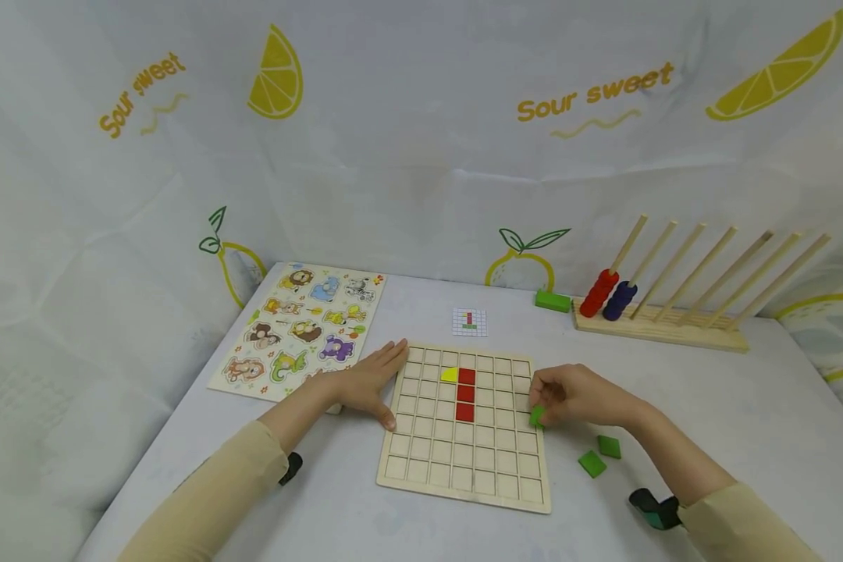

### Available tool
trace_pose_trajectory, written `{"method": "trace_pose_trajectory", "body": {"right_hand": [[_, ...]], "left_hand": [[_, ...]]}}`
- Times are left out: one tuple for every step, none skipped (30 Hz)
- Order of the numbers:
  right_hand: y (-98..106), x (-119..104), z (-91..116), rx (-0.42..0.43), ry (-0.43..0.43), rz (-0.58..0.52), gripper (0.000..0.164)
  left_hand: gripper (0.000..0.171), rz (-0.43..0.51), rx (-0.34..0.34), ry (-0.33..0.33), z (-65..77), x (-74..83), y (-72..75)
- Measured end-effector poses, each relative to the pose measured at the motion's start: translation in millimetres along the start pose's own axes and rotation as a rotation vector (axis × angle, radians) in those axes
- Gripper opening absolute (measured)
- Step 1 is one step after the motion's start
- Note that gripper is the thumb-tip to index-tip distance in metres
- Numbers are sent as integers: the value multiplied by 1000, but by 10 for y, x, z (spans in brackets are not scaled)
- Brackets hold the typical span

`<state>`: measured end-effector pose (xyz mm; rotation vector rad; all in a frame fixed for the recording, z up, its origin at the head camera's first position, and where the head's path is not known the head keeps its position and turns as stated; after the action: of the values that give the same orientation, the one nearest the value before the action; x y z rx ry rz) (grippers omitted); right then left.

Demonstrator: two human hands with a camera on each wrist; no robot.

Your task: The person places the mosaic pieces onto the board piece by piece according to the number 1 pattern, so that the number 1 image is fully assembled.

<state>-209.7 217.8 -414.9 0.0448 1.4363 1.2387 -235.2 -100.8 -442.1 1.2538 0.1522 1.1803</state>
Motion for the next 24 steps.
{"method": "trace_pose_trajectory", "body": {"right_hand": [[-2,-16,-17,7,-3,-6,20],[-4,-35,-33,14,-1,-12,19],[-6,-53,-50,20,-2,-19,18],[-7,-73,-69,27,-1,-24,18],[-7,-90,-86,35,-4,-27,18],[-7,-111,-104,44,-8,-29,18],[-6,-132,-121,53,-10,-32,18],[-5,-151,-140,63,-8,-31,18],[-5,-167,-160,73,-9,-28,18],[-7,-185,-178,82,-10,-26,18],[-10,-202,-194,92,-12,-25,17],[-14,-221,-211,101,-11,-22,17],[-19,-238,-227,110,-9,-22,17],[-26,-254,-245,117,-7,-21,16],[-33,-273,-262,122,-6,-21,16],[-41,-292,-279,127,-5,-23,15],[-50,-310,-296,130,-1,-24,15],[-59,-327,-314,134,5,-24,15],[-68,-344,-331,135,10,-27,15],[-78,-359,-348,136,17,-30,15],[-86,-376,-364,136,24,-34,15],[-94,-393,-380,136,30,-40,15],[-100,-410,-394,137,41,-44,15],[-105,-426,-407,136,46,-51,14]], "left_hand": [[127,-1,0,-2,-1,2,1],[127,-1,1,-5,-2,3,1],[127,-1,2,-7,-4,1,0],[127,-4,0,-6,-3,1,1],[127,-6,0,-7,-5,-1,-1],[127,-8,1,-9,-7,-3,-4],[127,-8,4,-12,-6,-3,-5],[127,-7,5,-13,-5,-4,-6],[127,-6,5,-13,-4,-4,-6],[127,-5,5,-15,-2,-1,-7],[127,-4,5,-16,-2,0,-7],[127,-4,5,-17,-1,1,-6],[127,-3,4,-17,0,3,-5],[128,-2,3,-17,1,4,-3],[128,-3,4,-18,0,4,-2],[128,-5,4,-19,-1,3,-2],[128,-6,5,-19,-2,2,-1],[128,-8,6,-20,-3,0,-2],[128,-9,6,-20,-4,-1,-3],[128,-9,6,-20,-4,-1,-4],[128,-10,7,-20,-5,-3,-5],[128,-11,8,-19,-6,-4,-6],[128,-11,9,-19,-7,-6,-7],[128,-10,10,-19,-7,-7,-8]]}}
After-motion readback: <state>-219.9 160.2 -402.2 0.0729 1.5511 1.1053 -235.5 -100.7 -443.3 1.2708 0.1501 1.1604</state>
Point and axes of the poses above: each hand's wrist, its own z-axis away from the middle knuckle, its own y-axis out of the back of the hand, x = y × z, the point moved 5 cm from there along -z, towards the middle knuckle, and after that the axes turned 2 degrees about -x, right-handed, at the moved point
